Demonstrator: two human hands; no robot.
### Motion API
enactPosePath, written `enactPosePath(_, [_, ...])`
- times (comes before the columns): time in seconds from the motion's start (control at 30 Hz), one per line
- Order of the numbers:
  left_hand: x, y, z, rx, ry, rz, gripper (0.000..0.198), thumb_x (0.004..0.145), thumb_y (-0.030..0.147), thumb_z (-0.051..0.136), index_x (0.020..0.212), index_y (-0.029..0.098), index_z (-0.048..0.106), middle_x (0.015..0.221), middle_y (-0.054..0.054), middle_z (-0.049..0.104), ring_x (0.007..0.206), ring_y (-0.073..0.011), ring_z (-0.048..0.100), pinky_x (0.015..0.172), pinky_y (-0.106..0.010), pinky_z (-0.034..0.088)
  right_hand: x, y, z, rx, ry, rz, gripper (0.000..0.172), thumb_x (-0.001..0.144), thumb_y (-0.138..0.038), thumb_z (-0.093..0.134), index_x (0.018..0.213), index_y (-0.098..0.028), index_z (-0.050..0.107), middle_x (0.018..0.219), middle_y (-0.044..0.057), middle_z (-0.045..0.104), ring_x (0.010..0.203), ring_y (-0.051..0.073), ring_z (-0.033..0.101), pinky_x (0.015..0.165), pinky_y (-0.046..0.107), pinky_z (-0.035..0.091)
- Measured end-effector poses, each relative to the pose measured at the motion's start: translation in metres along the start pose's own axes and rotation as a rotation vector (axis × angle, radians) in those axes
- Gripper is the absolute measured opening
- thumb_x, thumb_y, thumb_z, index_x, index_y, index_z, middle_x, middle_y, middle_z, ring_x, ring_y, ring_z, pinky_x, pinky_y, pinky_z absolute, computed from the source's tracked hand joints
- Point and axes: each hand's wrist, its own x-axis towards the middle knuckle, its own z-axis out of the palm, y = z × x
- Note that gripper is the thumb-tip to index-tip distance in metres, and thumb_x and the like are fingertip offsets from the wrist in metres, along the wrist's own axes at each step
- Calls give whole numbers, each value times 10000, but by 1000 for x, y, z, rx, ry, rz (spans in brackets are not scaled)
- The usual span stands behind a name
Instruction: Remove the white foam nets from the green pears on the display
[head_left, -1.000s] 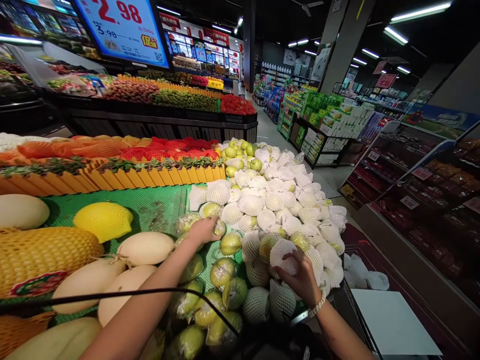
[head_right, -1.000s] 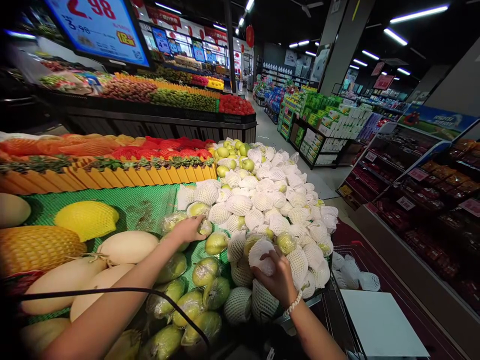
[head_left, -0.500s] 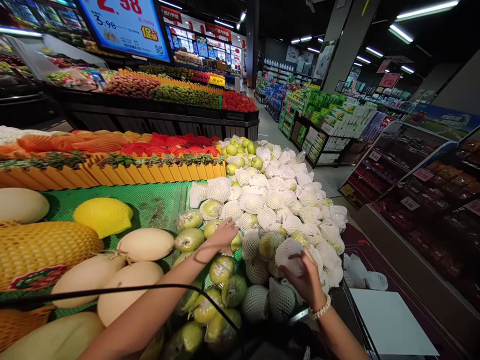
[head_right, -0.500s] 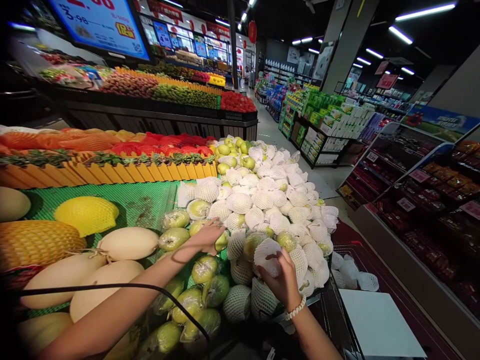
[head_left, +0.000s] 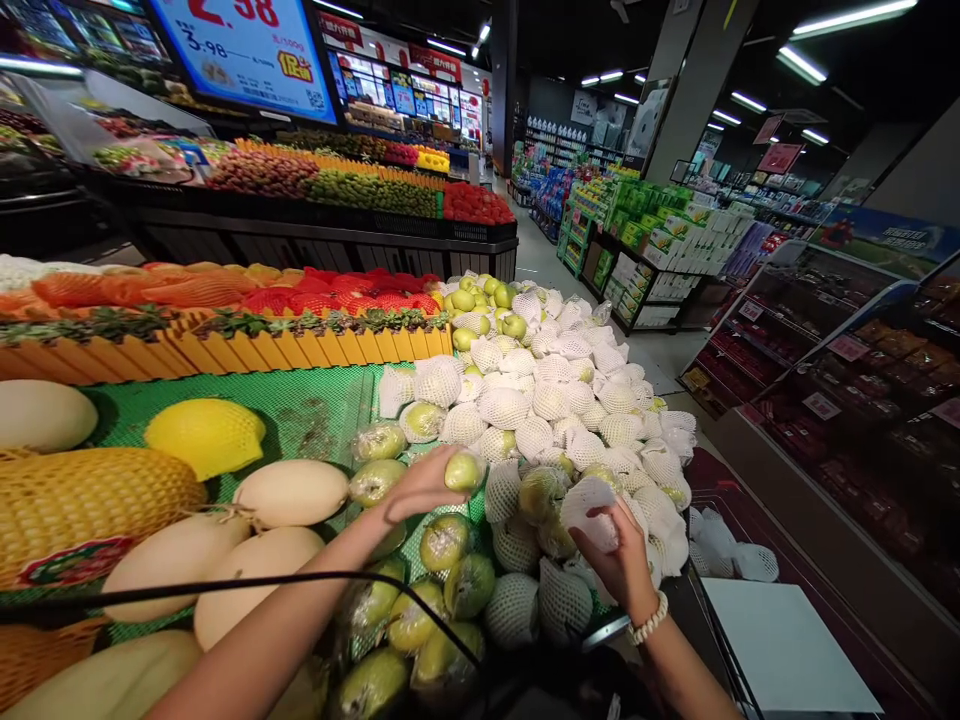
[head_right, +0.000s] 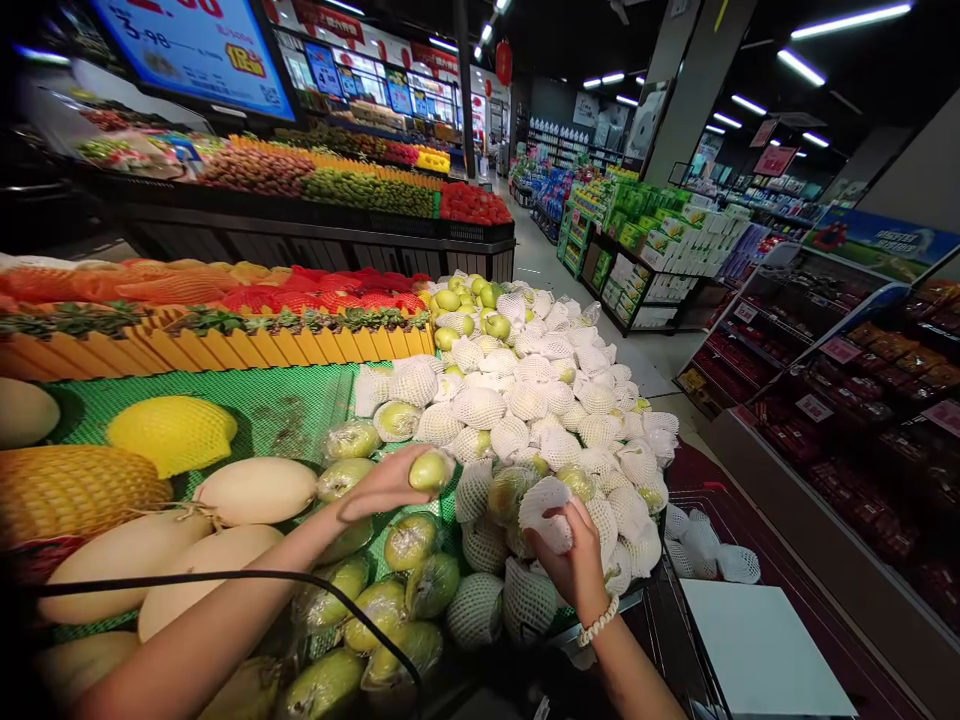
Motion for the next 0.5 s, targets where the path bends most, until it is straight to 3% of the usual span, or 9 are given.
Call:
enactPosePath(0.1, [-8,7,-1,312,-158,41,882,692,331,854,1502,159,550,1341,-195,706,1203,-416,676,994,-483,551,1,-2,1,7,-9,-28,205,889,-408,824,889,-232,720,907,89,731,843,275,704,771,409,627])
enactPosePath(0.2, [-5,9,-5,402,-166,74,864,628,156,837,1461,195,610,1407,-200,679,1295,-451,601,1073,-530,494,-1,3,0,1,-1,-7,199,897,-415,821,897,-234,737,933,94,737,888,284,706,802,413,621])
enactPosePath(0.33, [10,1,-18,463,-182,128,770,717,37,673,1456,251,639,1472,-174,650,1339,-418,548,1125,-547,439,-8,19,-4,-54,38,34,276,892,-495,826,900,-227,762,975,97,760,953,300,707,891,442,600])
enactPosePath(0.5, [6,-5,-7,402,-289,179,347,812,79,609,1063,245,784,1205,-160,758,1270,-382,612,1156,-518,435,-16,32,-6,-108,70,63,339,888,-557,816,907,-223,768,1037,122,761,972,313,697,910,453,583])
